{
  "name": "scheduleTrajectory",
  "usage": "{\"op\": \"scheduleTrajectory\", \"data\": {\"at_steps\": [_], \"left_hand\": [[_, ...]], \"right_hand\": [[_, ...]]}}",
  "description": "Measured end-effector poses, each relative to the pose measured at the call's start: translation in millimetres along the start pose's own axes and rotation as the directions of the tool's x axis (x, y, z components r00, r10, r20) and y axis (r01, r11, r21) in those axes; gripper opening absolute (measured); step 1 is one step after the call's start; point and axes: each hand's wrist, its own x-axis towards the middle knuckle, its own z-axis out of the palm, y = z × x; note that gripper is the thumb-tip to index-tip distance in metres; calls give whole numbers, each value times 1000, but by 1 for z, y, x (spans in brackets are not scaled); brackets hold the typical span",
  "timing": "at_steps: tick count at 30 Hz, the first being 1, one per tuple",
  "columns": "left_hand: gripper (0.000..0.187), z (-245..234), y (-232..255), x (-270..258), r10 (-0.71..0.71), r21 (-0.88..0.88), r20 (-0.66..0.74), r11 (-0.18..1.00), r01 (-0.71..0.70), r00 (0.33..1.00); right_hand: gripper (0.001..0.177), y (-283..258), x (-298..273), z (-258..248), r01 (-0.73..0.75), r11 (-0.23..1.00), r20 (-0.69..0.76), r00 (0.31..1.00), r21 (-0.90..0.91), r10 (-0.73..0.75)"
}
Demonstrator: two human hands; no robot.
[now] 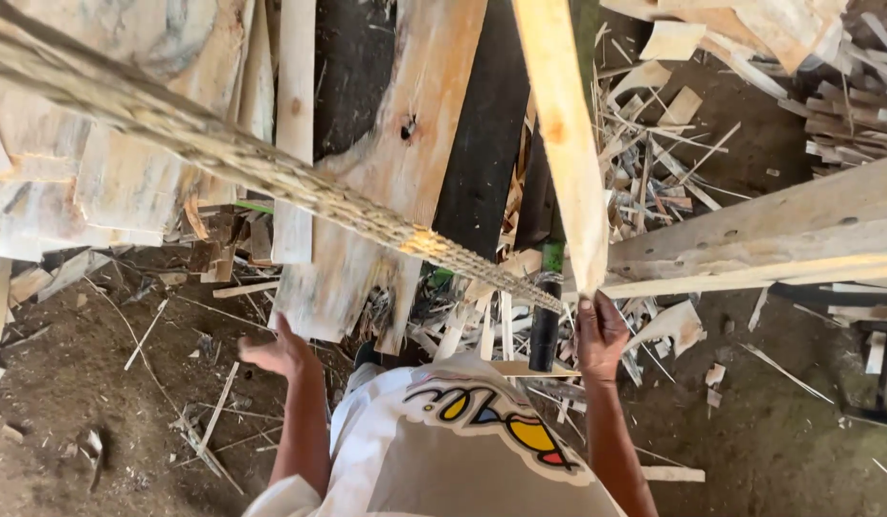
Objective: Manually feed and shave wood planks using a large powered planer blade.
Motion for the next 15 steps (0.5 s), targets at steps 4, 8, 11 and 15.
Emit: {"op": "scheduleTrajectory", "data": {"at_steps": [4,8,11,15], "left_hand": [[57,-3,60,-21,373,-126,110,925,-359,921],[68,34,182,-52,426,-520,745,853,47,514],[68,53,251,-76,549,-596,802,759,263,234],[57,70,282,-70,632,-509,773,565,649,57]], "right_hand": [[28,-18,28,8,165,940,29,986,-300,-163],[21,-35,73,28,483,860,221,868,-164,-445],[25,-75,80,44,666,722,377,727,-186,-573],[33,-118,80,61,834,455,564,548,-313,-617]]}}
